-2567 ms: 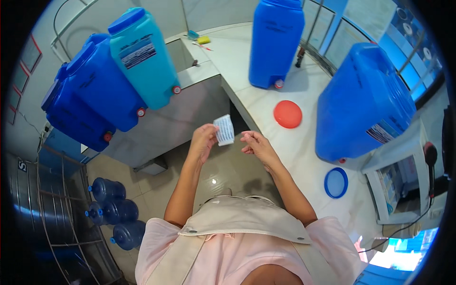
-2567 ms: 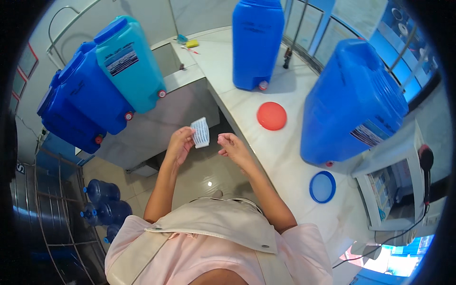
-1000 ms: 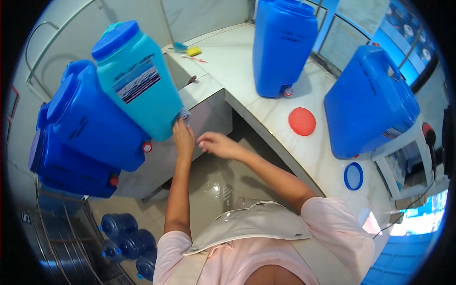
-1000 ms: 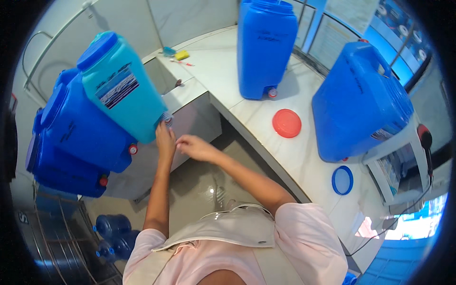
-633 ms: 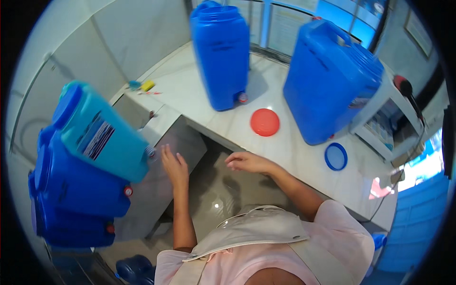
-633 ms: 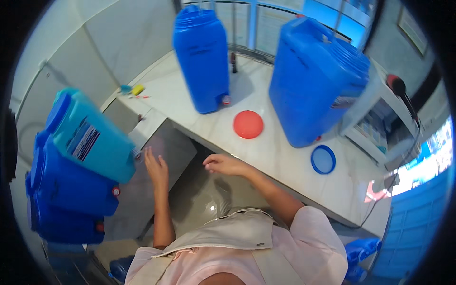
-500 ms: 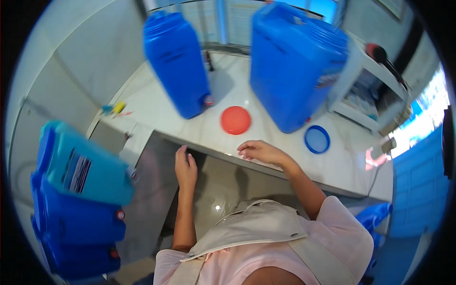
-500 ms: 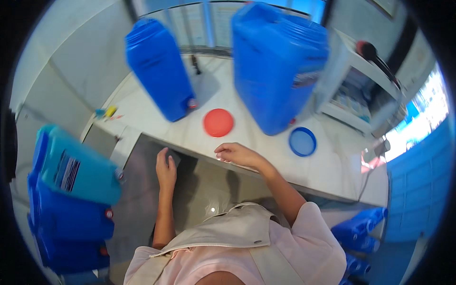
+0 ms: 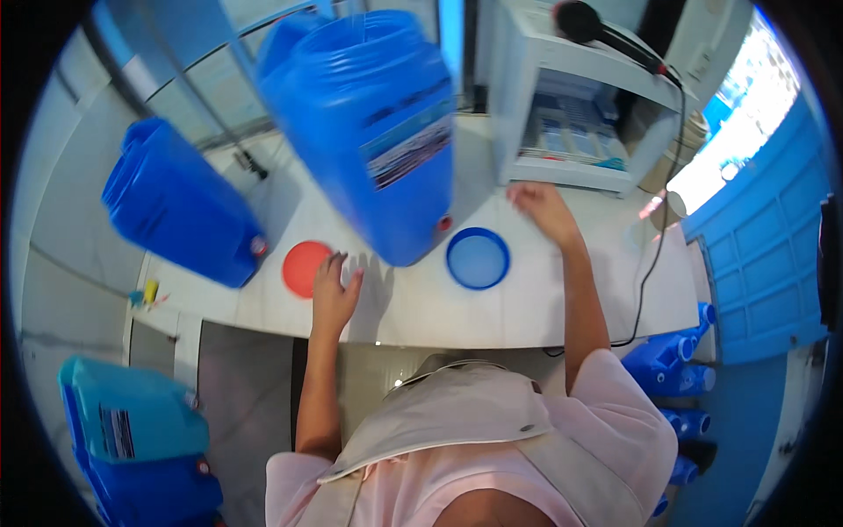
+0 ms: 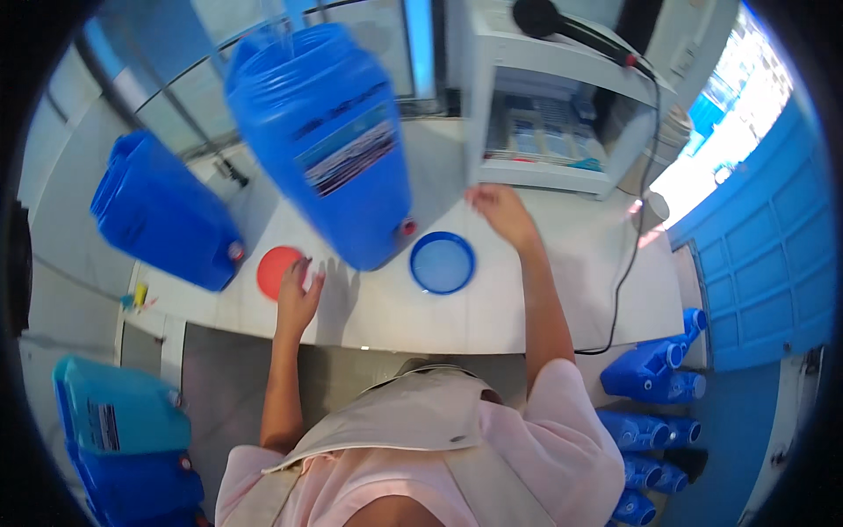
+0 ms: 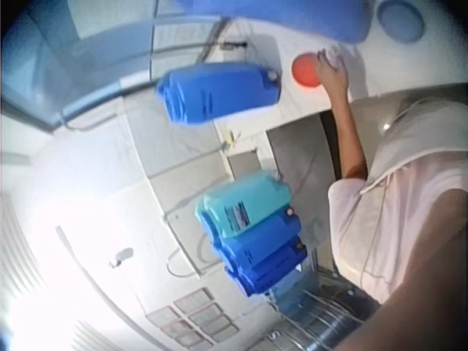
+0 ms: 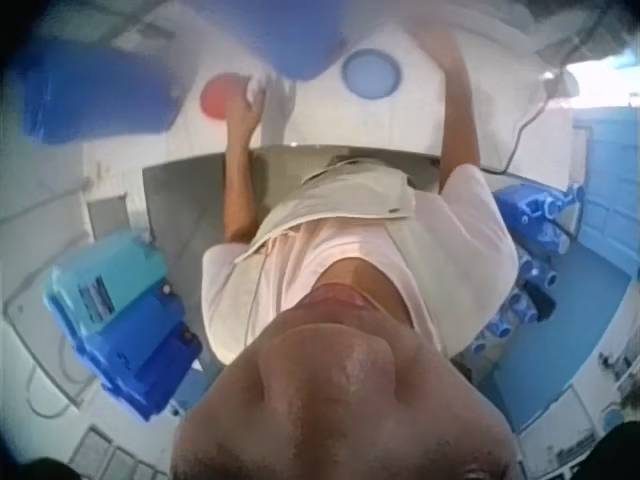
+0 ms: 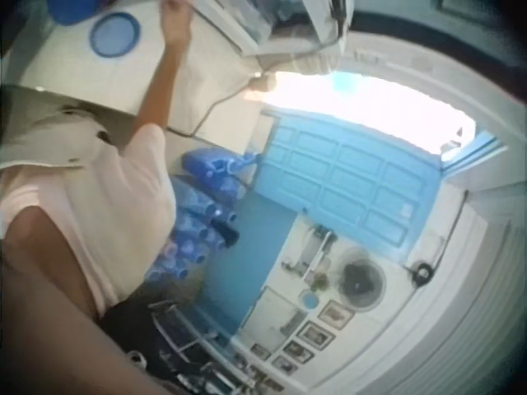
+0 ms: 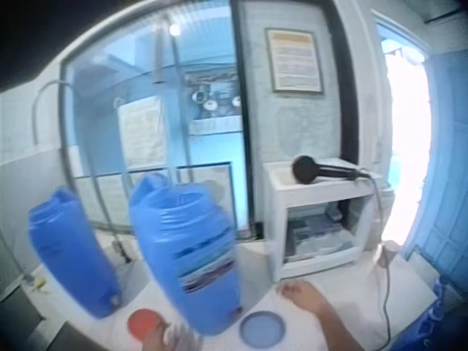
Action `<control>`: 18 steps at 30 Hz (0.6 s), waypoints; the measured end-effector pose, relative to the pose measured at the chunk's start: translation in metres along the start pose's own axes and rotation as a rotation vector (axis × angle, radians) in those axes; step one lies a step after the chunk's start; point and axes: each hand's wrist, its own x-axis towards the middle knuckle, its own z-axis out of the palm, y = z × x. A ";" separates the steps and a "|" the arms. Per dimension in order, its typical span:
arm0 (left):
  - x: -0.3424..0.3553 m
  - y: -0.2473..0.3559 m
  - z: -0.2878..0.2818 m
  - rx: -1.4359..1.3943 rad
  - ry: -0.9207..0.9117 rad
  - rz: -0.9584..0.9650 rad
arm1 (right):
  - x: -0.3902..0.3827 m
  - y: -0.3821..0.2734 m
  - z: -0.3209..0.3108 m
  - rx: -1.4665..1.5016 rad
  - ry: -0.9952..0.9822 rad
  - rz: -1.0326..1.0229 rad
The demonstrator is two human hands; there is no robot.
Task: The person fills large blue plastic water containers from a tap, places caps on them, and uses a heat gun to seal security plastic over the caps.
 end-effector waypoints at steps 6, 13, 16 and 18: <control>0.000 0.076 0.030 -0.241 -0.229 -0.035 | 0.123 0.088 -0.120 -0.798 0.600 -0.048; -0.009 0.097 0.026 -0.262 -0.245 -0.148 | 0.160 0.124 -0.143 -1.132 0.305 0.017; -0.005 0.106 0.020 -0.258 -0.261 -0.163 | 0.144 0.127 -0.163 -0.836 0.352 -0.050; -0.005 0.111 0.018 -0.305 -0.229 -0.157 | 0.127 0.106 -0.161 -0.673 0.499 -0.181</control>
